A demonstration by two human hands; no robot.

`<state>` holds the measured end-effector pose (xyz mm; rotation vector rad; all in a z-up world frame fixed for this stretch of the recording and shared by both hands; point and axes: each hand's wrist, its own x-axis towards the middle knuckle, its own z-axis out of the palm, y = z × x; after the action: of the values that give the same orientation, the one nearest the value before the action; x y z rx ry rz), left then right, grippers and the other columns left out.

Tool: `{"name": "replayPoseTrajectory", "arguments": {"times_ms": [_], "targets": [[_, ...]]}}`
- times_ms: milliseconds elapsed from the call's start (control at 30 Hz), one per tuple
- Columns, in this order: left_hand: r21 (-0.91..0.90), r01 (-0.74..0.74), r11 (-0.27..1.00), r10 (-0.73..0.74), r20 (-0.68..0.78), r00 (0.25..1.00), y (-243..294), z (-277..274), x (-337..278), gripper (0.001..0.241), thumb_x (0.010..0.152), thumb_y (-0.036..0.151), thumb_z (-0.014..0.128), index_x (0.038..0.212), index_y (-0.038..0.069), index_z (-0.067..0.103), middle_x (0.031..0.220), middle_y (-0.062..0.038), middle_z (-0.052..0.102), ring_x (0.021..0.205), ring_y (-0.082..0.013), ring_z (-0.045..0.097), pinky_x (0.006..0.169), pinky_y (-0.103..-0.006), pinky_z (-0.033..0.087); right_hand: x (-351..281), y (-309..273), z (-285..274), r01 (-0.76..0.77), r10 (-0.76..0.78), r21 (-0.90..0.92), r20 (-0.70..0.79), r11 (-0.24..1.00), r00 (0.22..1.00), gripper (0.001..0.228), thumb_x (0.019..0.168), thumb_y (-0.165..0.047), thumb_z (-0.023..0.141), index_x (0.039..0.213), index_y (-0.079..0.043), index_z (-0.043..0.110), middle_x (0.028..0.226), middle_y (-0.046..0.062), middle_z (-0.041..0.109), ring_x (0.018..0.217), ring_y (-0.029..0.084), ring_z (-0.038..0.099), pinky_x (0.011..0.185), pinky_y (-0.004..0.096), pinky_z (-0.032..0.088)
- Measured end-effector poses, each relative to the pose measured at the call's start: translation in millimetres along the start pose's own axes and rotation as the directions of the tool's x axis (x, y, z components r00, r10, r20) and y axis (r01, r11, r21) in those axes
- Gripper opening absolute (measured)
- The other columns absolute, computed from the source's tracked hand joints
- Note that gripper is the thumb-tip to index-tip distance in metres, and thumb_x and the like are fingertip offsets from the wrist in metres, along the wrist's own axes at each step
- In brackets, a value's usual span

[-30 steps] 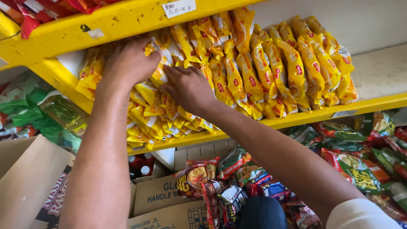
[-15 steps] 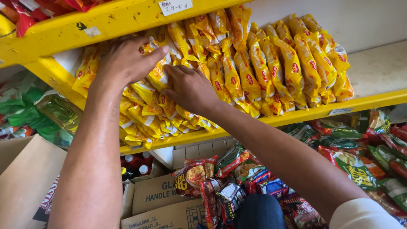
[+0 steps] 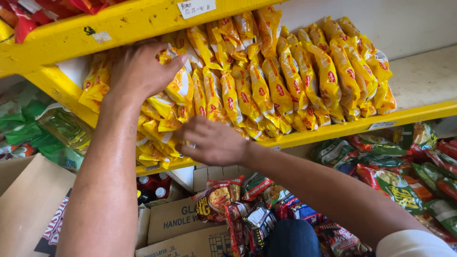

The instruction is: Restocking instant noodle packages from a large pile on the floor onto grocery store shelves.

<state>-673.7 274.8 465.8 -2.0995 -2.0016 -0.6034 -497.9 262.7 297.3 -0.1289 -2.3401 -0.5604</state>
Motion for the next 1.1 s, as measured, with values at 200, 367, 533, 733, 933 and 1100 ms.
{"name": "replayPoseTrajectory", "arguments": {"times_ms": [200, 367, 533, 733, 933, 1100], "targets": [[-0.006, -0.052, 0.999, 0.051, -0.055, 0.997, -8, 6, 4, 0.061, 0.089, 0.059, 0.066, 0.130, 0.014, 0.071, 0.133, -0.018, 0.064, 0.123, -0.0420, 0.057, 0.105, -0.0515, 0.043, 3, 21, 19, 0.030, -0.021, -0.224, 0.043, 0.974, 0.999, 0.051, 0.100, -0.023, 0.048, 0.150, -0.015, 0.050, 0.166, 0.013, 0.036, 0.154, 0.030, 0.035, 0.129, 0.045, 0.028], [0.014, -0.070, 0.997, 0.071, -0.048, 0.996, -12, 9, 6, 0.061, 0.091, 0.059, 0.066, 0.130, 0.013, 0.071, 0.135, -0.019, 0.063, 0.123, -0.0425, 0.057, 0.105, -0.0519, 0.043, 9, 24, 20, 0.051, -0.016, -0.229, 0.153, 0.972, 0.988, 0.060, 0.102, -0.026, 0.045, 0.161, -0.017, 0.039, 0.172, 0.007, 0.025, 0.159, 0.026, 0.027, 0.131, 0.043, 0.023], [0.031, -0.046, 0.998, 0.047, -0.037, 0.998, -9, 6, 4, 0.060, 0.091, 0.059, 0.065, 0.132, 0.015, 0.070, 0.136, -0.019, 0.063, 0.124, -0.0423, 0.057, 0.105, -0.0520, 0.043, 10, 27, 18, 0.023, 0.009, -0.205, 0.155, 0.979, 0.988, 0.063, 0.103, -0.027, 0.044, 0.164, -0.018, 0.033, 0.172, 0.005, 0.025, 0.159, 0.024, 0.026, 0.132, 0.042, 0.022], [0.019, -0.057, 0.998, 0.058, -0.057, 0.997, -10, 7, 2, 0.061, 0.091, 0.059, 0.065, 0.133, 0.016, 0.069, 0.136, -0.018, 0.063, 0.124, -0.0417, 0.057, 0.104, -0.0521, 0.044, 11, 26, 18, 0.018, 0.008, -0.174, 0.147, 0.985, 0.989, 0.065, 0.102, -0.027, 0.045, 0.166, -0.021, 0.032, 0.172, 0.004, 0.026, 0.159, 0.024, 0.026, 0.131, 0.042, 0.022], [0.121, -0.047, 0.992, 0.056, -0.075, 0.996, 0, -3, -6, 0.062, 0.090, 0.066, 0.064, 0.130, 0.019, 0.072, 0.128, -0.017, 0.069, 0.118, -0.0399, 0.063, 0.103, -0.0527, 0.047, 9, 25, 19, 0.020, 0.005, -0.171, 0.143, 0.985, 0.990, 0.064, 0.102, -0.027, 0.045, 0.164, -0.021, 0.033, 0.172, 0.005, 0.026, 0.159, 0.026, 0.026, 0.131, 0.045, 0.022], [0.094, -0.042, 0.995, 0.048, -0.063, 0.997, 0, -1, -5, 0.062, 0.090, 0.068, 0.063, 0.128, 0.020, 0.073, 0.126, -0.018, 0.068, 0.115, -0.0428, 0.062, 0.100, -0.0549, 0.045, 7, 22, 15, 0.024, -0.005, -0.144, 0.131, 0.989, 0.991, 0.062, 0.101, -0.026, 0.048, 0.162, -0.021, 0.038, 0.171, 0.008, 0.027, 0.158, 0.030, 0.026, 0.130, 0.049, 0.023]]}}
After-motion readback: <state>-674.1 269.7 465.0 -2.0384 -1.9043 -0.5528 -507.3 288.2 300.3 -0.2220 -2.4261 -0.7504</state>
